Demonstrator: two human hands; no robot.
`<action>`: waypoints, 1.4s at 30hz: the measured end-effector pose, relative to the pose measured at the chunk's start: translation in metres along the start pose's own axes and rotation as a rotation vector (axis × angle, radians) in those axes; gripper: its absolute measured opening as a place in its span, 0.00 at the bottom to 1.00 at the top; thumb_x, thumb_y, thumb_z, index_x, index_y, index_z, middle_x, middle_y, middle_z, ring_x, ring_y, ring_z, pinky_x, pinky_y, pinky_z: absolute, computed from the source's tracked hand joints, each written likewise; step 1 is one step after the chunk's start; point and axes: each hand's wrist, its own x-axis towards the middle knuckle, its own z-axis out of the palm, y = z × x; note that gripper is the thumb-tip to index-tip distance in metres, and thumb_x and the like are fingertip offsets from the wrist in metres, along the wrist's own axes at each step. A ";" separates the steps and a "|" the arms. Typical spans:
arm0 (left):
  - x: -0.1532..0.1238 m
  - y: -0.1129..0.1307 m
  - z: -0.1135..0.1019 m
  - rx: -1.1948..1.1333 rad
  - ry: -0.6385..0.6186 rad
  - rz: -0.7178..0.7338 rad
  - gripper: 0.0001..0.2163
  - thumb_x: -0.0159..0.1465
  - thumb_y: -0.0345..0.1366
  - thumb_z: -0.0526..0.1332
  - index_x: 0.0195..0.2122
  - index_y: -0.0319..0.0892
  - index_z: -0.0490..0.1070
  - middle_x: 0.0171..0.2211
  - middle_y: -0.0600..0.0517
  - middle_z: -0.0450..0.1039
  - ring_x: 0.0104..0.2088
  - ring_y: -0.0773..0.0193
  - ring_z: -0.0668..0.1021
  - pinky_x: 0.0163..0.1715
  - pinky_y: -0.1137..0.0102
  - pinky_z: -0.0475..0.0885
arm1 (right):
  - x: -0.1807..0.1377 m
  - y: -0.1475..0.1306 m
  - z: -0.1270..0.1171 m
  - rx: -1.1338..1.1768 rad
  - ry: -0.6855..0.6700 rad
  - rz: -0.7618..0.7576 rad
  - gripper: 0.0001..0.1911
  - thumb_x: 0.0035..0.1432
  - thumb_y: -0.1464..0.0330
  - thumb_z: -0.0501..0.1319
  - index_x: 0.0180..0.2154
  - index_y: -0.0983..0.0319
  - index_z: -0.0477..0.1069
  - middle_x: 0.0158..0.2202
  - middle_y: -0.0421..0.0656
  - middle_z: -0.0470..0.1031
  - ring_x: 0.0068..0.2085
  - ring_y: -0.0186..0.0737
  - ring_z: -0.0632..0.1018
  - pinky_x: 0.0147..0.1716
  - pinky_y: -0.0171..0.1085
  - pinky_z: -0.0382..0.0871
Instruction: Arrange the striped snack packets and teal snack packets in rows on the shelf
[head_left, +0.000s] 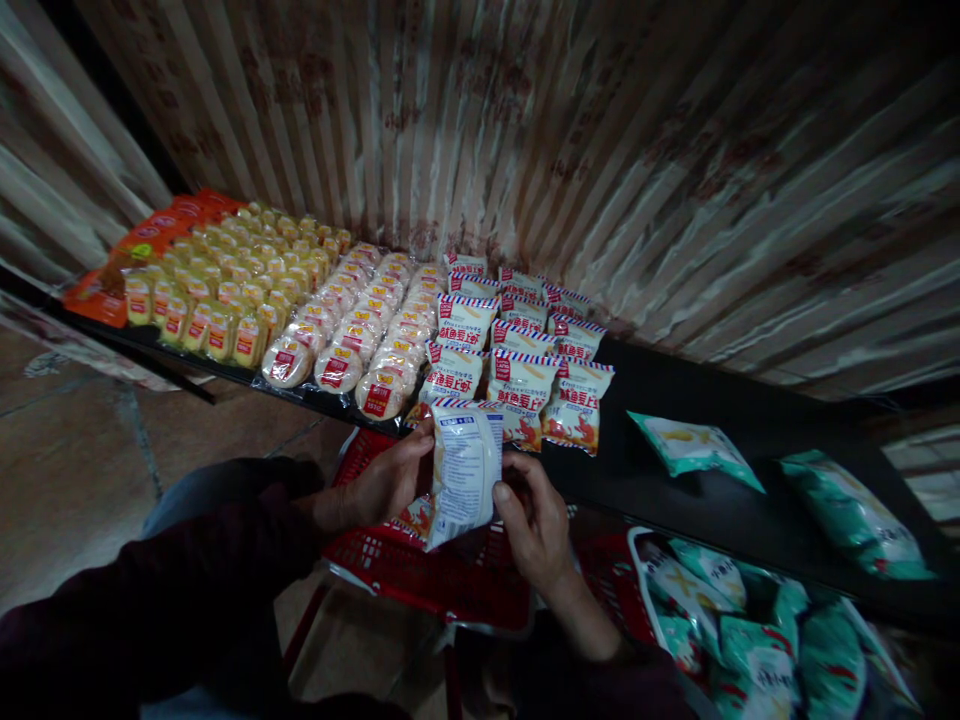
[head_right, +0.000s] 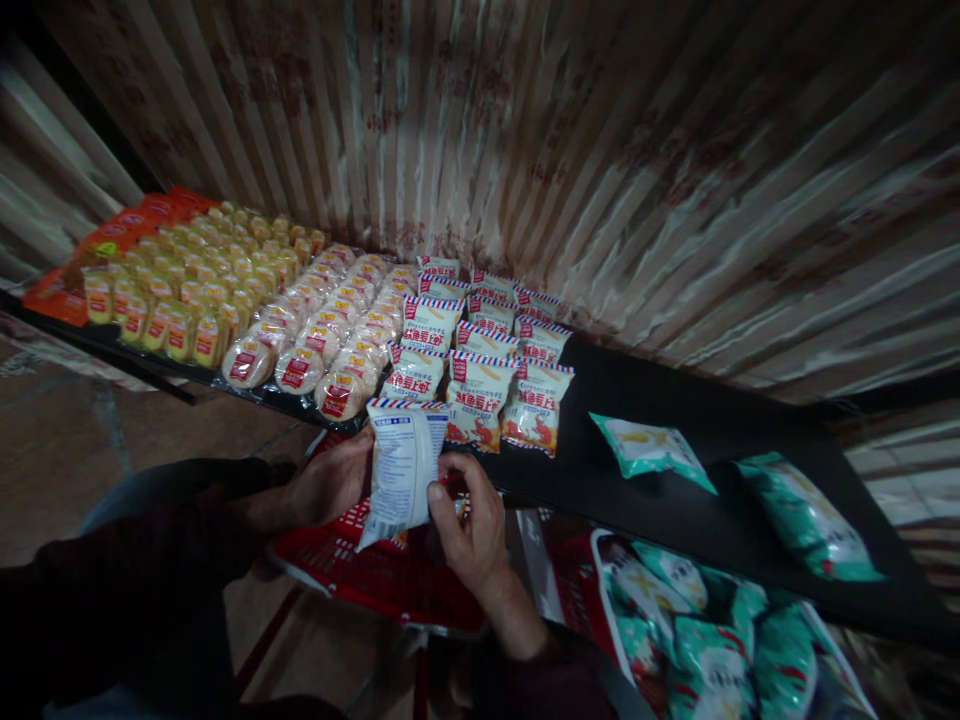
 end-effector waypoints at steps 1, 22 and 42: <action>0.000 0.000 -0.001 0.014 -0.004 -0.007 0.24 0.60 0.42 0.61 0.56 0.44 0.65 0.51 0.46 0.73 0.51 0.52 0.74 0.50 0.59 0.66 | -0.001 0.002 0.000 0.007 -0.001 0.025 0.09 0.63 0.63 0.55 0.43 0.59 0.67 0.33 0.40 0.74 0.32 0.37 0.76 0.31 0.34 0.71; -0.002 -0.010 0.008 1.000 0.281 0.488 0.25 0.54 0.44 0.68 0.48 0.43 0.59 0.43 0.48 0.69 0.40 0.60 0.75 0.40 0.64 0.72 | 0.003 0.008 -0.015 0.173 -0.137 0.067 0.24 0.63 0.54 0.52 0.54 0.60 0.69 0.44 0.47 0.80 0.42 0.47 0.80 0.39 0.39 0.75; 0.026 -0.028 0.016 1.515 0.035 0.901 0.26 0.67 0.38 0.54 0.65 0.48 0.48 0.59 0.42 0.55 0.58 0.53 0.67 0.54 0.58 0.69 | 0.011 0.013 -0.025 0.334 0.122 0.303 0.25 0.58 0.62 0.59 0.56 0.59 0.62 0.48 0.47 0.76 0.46 0.45 0.78 0.44 0.40 0.73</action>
